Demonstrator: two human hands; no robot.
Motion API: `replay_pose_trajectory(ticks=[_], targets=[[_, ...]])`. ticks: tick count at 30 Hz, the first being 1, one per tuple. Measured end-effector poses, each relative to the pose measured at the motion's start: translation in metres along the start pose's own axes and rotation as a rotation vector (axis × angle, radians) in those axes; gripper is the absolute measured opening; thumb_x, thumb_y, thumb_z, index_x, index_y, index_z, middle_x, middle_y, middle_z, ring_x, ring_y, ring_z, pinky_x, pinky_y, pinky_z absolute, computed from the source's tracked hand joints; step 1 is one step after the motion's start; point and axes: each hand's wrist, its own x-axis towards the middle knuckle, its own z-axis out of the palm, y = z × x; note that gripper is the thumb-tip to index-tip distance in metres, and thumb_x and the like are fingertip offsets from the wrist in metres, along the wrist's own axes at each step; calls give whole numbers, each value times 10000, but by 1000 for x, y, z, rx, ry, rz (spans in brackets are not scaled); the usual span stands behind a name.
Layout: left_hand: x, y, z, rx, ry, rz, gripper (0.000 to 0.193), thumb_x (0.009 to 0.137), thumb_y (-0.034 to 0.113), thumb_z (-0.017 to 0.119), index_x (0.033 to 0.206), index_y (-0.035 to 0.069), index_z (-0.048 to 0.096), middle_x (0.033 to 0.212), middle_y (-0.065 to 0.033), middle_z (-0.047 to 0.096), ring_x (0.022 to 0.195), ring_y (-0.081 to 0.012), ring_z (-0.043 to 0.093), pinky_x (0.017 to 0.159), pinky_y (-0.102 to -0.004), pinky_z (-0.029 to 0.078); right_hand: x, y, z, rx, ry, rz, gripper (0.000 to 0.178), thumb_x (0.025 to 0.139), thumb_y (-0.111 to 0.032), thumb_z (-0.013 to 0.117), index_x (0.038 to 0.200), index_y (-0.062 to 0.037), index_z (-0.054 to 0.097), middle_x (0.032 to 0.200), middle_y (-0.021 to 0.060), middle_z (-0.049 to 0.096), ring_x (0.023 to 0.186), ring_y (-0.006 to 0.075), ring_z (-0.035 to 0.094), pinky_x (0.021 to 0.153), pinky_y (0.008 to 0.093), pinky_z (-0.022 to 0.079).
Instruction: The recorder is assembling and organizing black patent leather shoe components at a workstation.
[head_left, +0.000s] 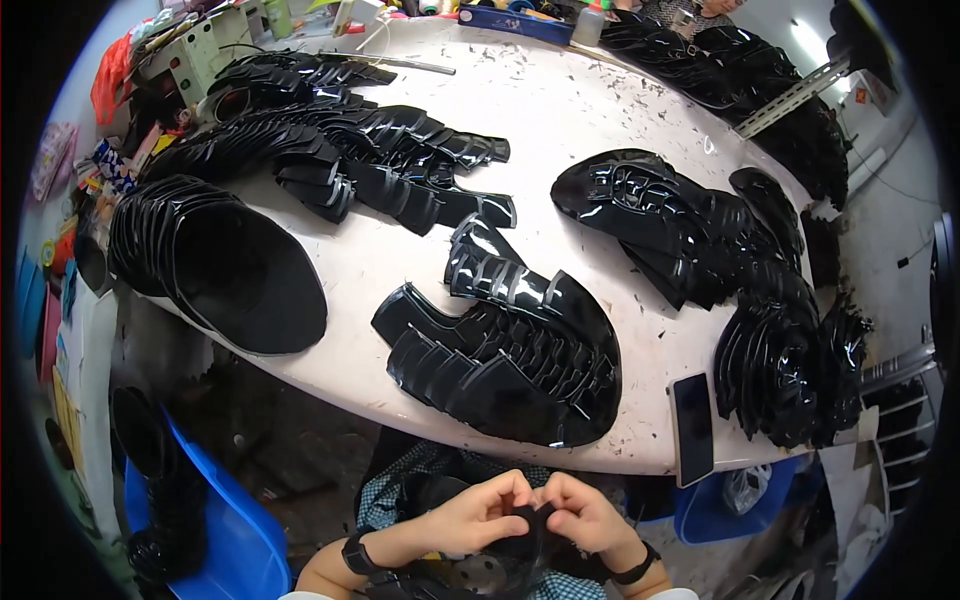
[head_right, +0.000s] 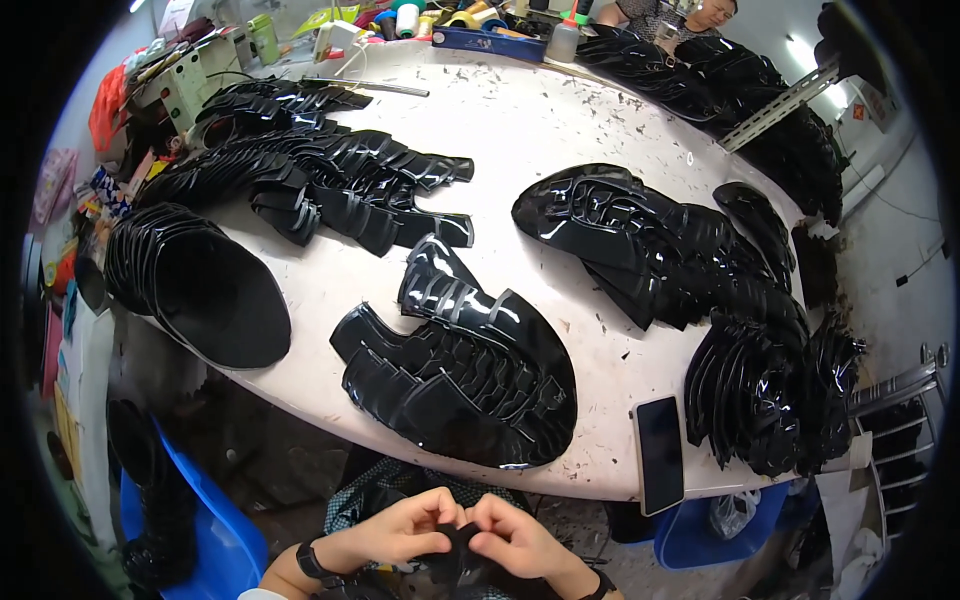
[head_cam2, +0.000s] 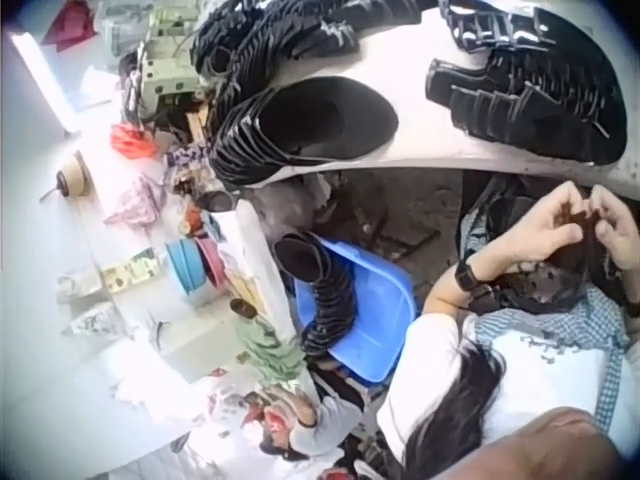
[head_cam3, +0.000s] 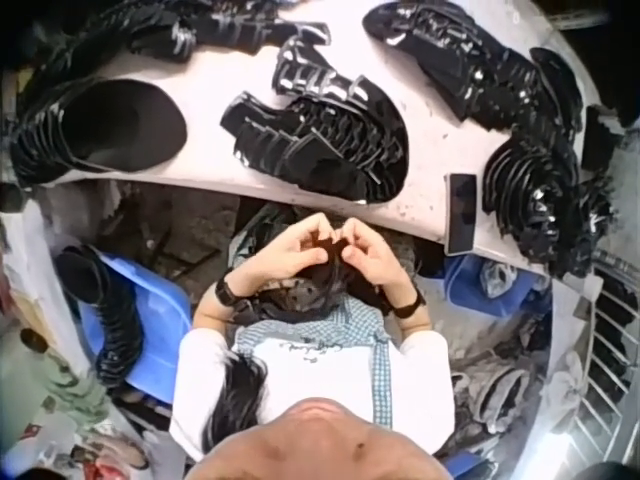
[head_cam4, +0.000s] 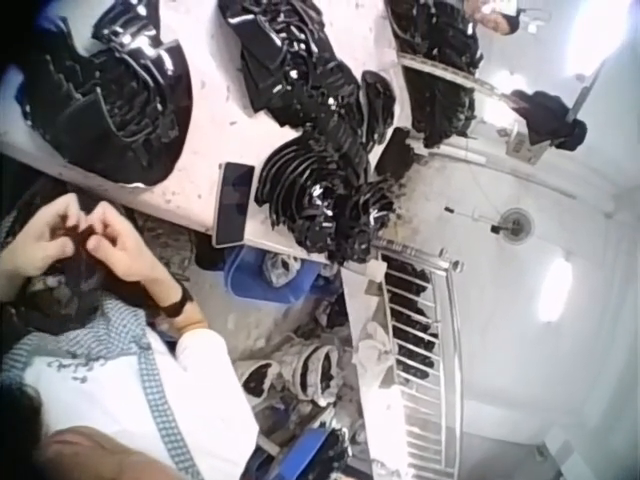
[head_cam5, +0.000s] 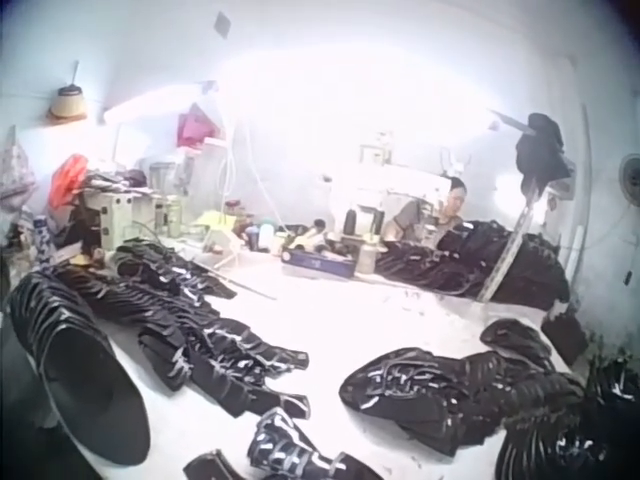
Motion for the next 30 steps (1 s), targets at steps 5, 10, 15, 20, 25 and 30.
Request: replay_pose_trajectory(ticks=[5, 10, 15, 20, 25, 30], targets=[[-5, 7, -5, -174, -40, -17, 199, 817, 79, 587, 888, 51, 403, 865, 16, 421, 791, -37, 411, 708, -188, 380, 5, 2, -7, 182, -165, -7, 150, 857, -124, 522, 897, -53, 396, 868, -7, 438, 776, 57, 400, 701, 199, 352], [-19, 40, -14, 157, 88, 53, 250, 782, -30, 570, 1027, -4, 525, 920, -64, 557, 871, -111, 552, 768, -234, 456, -7, 10, -25, 170, -259, 249, 476, 767, -67, 634, 1176, 22, 407, 1013, 54, 542, 875, 92, 510, 749, 196, 404], [-30, 53, -52, 1214, 343, 258, 395, 722, 210, 653, 1045, 18, 533, 957, -140, 572, 900, -288, 554, 774, -333, 448, -18, 29, -44, 120, -178, 130, 351, 674, -119, 733, 952, 35, 585, 785, 47, 622, 686, 86, 556, 609, 193, 435], [-40, 42, -50, 1226, 7, 44, 460, 718, 355, 642, 1055, 64, 527, 829, -123, 560, 818, -294, 558, 675, -356, 456, -6, 34, -36, 321, -203, 152, 593, 582, -368, 760, 934, 73, 580, 795, 79, 621, 729, 132, 576, 662, 250, 463], [-34, 63, -35, 1298, 123, 47, 300, 735, 283, 631, 902, 49, 547, 691, -120, 571, 624, -302, 574, 541, -361, 453, 5, 25, -12, 750, -207, 201, 577, 728, -423, 621, 1018, 69, 537, 1067, 164, 552, 983, 256, 540, 847, 396, 431], [-34, 76, -22, 1312, 203, 5, 271, 747, 237, 619, 903, 27, 548, 556, -146, 546, 512, -314, 554, 488, -356, 444, 14, -19, -7, 550, -148, 168, 523, 875, -445, 386, 1063, 34, 480, 887, 107, 557, 803, 173, 556, 749, 308, 456]])
